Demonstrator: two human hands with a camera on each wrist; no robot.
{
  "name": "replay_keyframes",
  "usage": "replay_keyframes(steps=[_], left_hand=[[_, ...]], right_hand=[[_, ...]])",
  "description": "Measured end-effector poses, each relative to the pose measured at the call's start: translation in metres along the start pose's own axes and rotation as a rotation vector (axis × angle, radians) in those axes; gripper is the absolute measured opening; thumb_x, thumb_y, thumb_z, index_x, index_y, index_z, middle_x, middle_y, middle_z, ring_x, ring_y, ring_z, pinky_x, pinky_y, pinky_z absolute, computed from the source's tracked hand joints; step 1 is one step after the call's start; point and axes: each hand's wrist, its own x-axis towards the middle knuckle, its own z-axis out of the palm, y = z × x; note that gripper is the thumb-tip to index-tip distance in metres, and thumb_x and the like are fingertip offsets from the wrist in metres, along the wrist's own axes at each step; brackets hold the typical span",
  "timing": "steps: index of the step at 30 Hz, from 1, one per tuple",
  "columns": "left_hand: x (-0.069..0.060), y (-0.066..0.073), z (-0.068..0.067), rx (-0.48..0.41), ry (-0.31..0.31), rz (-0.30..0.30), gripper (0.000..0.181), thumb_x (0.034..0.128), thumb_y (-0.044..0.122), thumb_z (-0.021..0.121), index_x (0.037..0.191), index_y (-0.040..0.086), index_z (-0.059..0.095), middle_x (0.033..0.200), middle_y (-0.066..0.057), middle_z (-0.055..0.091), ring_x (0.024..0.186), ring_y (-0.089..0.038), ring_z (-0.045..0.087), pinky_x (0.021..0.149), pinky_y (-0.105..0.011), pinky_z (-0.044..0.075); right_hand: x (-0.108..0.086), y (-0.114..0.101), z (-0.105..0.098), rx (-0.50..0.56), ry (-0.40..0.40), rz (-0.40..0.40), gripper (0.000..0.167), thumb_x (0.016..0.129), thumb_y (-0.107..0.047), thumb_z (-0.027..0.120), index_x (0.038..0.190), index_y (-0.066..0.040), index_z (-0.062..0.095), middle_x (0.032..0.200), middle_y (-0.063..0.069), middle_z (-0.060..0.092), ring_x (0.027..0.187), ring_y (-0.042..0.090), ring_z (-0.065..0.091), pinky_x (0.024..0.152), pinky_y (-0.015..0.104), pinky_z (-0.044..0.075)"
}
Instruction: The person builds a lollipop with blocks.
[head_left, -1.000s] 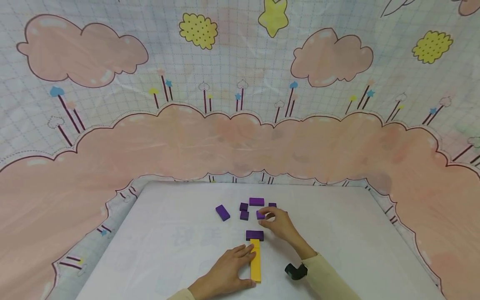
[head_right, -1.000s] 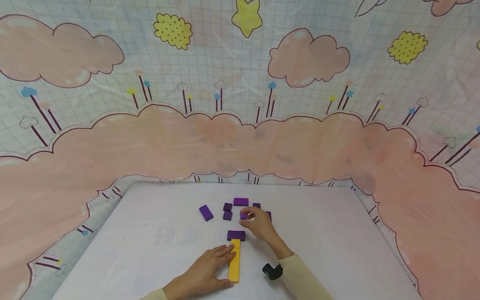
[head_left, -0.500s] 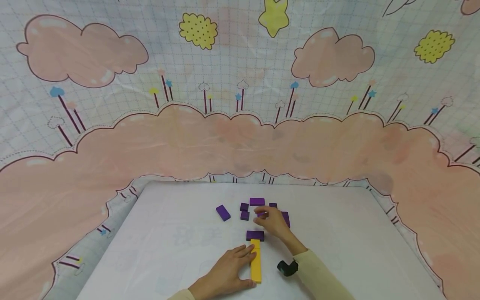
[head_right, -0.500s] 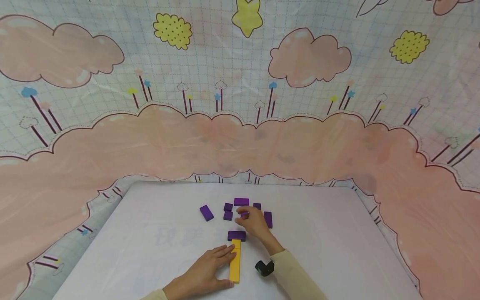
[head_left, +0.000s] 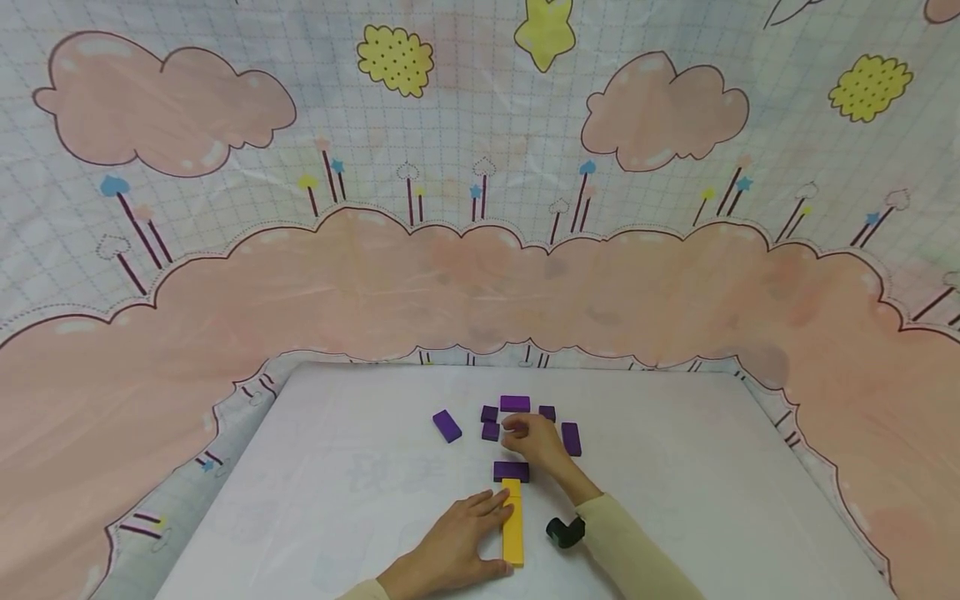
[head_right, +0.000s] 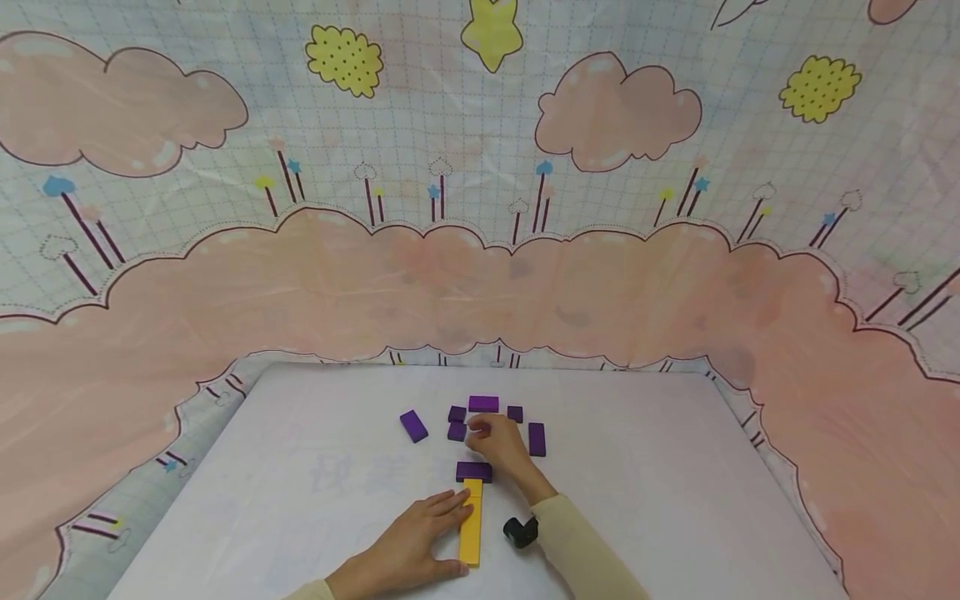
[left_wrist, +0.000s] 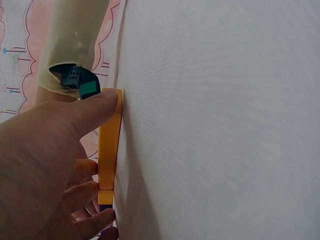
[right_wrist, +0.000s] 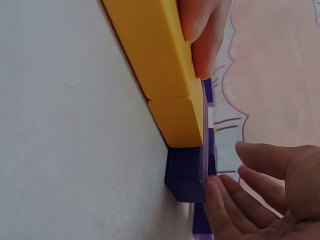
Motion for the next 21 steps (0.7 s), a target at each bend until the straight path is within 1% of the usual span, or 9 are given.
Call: replay_keyframes(steps=[7, 15, 17, 21], left_hand=[[0.001, -0.001, -0.001, -0.035, -0.033, -0.024, 0.074, 0.0825, 0.064, 0.066, 0.144, 0.025, 0.051, 0.158, 0.006, 0.037, 0.143, -0.027, 0.040, 0.112, -0.055, 0.038], [0.002, -0.001, 0.000, -0.023, -0.032, -0.030, 0.074, 0.0820, 0.063, 0.067, 0.144, 0.025, 0.051, 0.158, 0.007, 0.037, 0.143, -0.025, 0.040, 0.113, -0.054, 0.038], [0.002, -0.001, 0.000, -0.025, -0.034, -0.032, 0.074, 0.0818, 0.063, 0.067, 0.144, 0.025, 0.051, 0.158, 0.007, 0.036, 0.143, -0.025, 0.040, 0.113, -0.054, 0.038], [0.002, -0.001, 0.001, -0.031, -0.036, -0.036, 0.074, 0.0818, 0.063, 0.067, 0.144, 0.026, 0.051, 0.158, 0.007, 0.036, 0.143, -0.026, 0.039, 0.113, -0.055, 0.038]], right_hand=[[0.007, 0.001, 0.005, -0.019, 0.000, 0.022, 0.027, 0.086, -0.014, 0.075, 0.113, -0.008, 0.071, 0.103, 0.007, 0.074, 0.091, 0.018, 0.069, 0.084, 0.036, 0.060], [0.013, -0.002, 0.008, -0.052, -0.003, 0.036, 0.029, 0.086, -0.012, 0.074, 0.115, -0.007, 0.072, 0.104, 0.008, 0.074, 0.091, 0.018, 0.068, 0.083, 0.034, 0.060], [0.014, -0.003, 0.009, -0.066, -0.007, 0.023, 0.030, 0.086, -0.012, 0.075, 0.115, -0.005, 0.072, 0.104, 0.009, 0.074, 0.092, 0.019, 0.069, 0.083, 0.035, 0.060], [0.015, -0.004, 0.010, -0.085, -0.015, 0.017, 0.032, 0.084, -0.012, 0.076, 0.115, -0.005, 0.072, 0.105, 0.010, 0.074, 0.093, 0.021, 0.068, 0.085, 0.037, 0.059]])
